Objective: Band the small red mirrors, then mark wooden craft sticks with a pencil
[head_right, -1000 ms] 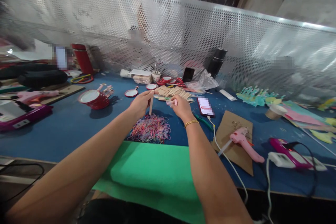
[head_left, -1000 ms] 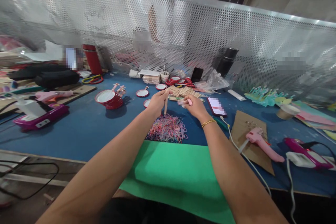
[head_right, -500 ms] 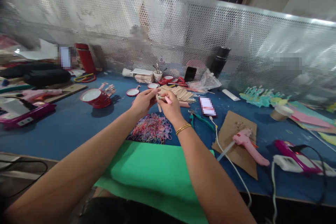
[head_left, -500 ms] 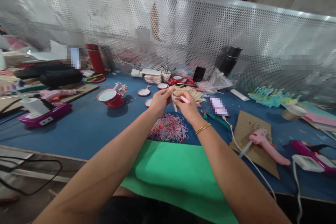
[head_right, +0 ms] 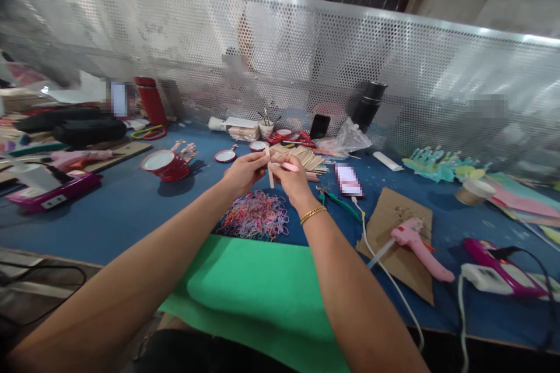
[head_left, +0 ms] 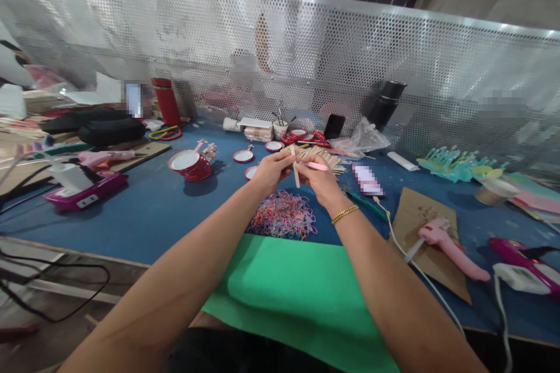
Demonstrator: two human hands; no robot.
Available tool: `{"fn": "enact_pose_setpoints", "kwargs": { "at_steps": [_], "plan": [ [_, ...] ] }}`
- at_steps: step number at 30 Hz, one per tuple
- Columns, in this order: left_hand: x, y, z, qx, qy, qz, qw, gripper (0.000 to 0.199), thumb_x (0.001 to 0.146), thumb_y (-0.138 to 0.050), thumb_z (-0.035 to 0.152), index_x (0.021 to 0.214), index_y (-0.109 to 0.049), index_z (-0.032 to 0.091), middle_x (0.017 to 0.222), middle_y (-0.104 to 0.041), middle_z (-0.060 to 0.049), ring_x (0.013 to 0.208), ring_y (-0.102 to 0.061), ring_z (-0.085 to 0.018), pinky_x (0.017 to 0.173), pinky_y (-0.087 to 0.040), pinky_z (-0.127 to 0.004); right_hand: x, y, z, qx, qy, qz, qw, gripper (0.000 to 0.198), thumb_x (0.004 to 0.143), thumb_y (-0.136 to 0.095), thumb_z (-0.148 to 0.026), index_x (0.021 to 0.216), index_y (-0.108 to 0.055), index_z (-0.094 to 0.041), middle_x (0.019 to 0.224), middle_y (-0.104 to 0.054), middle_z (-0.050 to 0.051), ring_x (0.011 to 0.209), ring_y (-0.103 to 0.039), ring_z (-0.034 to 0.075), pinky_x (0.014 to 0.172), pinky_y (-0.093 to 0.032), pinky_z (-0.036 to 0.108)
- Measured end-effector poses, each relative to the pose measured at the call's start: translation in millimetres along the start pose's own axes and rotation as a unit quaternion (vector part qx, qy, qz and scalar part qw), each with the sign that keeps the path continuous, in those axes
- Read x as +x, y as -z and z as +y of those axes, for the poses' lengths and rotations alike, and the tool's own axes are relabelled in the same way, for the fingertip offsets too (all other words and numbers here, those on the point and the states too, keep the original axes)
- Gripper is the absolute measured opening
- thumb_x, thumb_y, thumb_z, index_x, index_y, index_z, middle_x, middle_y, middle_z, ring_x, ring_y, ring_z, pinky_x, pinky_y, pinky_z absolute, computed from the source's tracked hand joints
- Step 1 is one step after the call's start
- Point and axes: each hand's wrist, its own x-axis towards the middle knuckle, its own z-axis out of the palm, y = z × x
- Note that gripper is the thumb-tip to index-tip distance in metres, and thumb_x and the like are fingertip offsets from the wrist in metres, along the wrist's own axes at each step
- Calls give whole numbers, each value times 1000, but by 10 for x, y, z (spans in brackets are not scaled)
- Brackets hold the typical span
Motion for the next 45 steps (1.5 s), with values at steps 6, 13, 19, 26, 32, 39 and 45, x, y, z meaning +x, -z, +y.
{"fn": "enact_pose_setpoints", "kwargs": {
  "at_steps": [6, 13, 19, 26, 32, 39, 45],
  "plan": [
    [-33, -61, -126, 112, -4, 31, 993, 26, 63, -84, 31, 75, -69, 14, 69, -70, -2, 58, -58, -9, 56, -45, -21, 52, 98, -66, -92, 115, 117, 982, 40, 89, -45, -53, 94, -69, -21, 75, -66, 0, 67, -60, 14, 62, -48, 27],
    [37, -15, -224, 137, -33, 27, 990, 15, 72, -72, 26, 75, -61, 17, 67, -68, 0, 59, -63, -12, 55, -45, -20, 20, 62, 4, -96, 137, 96, 981, 18, 78, -64, -37, 84, -65, -20, 71, -66, -1, 67, -62, 15, 62, -49, 27],
    [113, 96, -240, 185, -81, 0, 979, 13, 71, -70, 24, 72, -60, 16, 65, -64, 1, 57, -58, -10, 54, -45, -20, 9, 9, 140, -124, 181, 97, 971, 16, 77, -65, -35, 81, -62, -20, 74, -65, -1, 69, -61, 16, 65, -50, 29],
    [172, 130, -244, 160, -21, -5, 987, 25, 65, -79, 30, 73, -60, 16, 70, -64, 1, 66, -62, -14, 59, -52, -24, -4, -19, 242, -109, 184, 134, 968, 17, 79, -63, -35, 85, -56, -21, 76, -64, 0, 70, -62, 16, 68, -52, 29],
    [203, 116, -270, 156, -13, -15, 988, 28, 66, -81, 29, 81, -62, 16, 71, -67, -1, 68, -65, -16, 60, -54, -27, -20, 21, 222, -137, 191, 153, 960, 15, 79, -63, -36, 82, -61, -21, 75, -64, 0, 69, -60, 16, 68, -51, 29],
    [158, 149, -294, 130, -22, -43, 990, 33, 65, -83, 30, 88, -64, 16, 76, -70, -3, 74, -69, -20, 64, -56, -31, -32, -16, 138, -151, 219, 142, 953, 15, 80, -65, -34, 79, -58, -21, 72, -63, -1, 64, -61, 16, 63, -51, 29],
    [156, 150, -223, 146, -36, -65, 987, 32, 65, -80, 26, 93, -69, 16, 72, -70, -3, 73, -70, -21, 64, -57, -30, -55, -40, 59, -207, 246, 128, 938, 14, 83, -64, -35, 80, -62, -22, 75, -65, 1, 68, -63, 17, 65, -52, 31]
  ]
}}
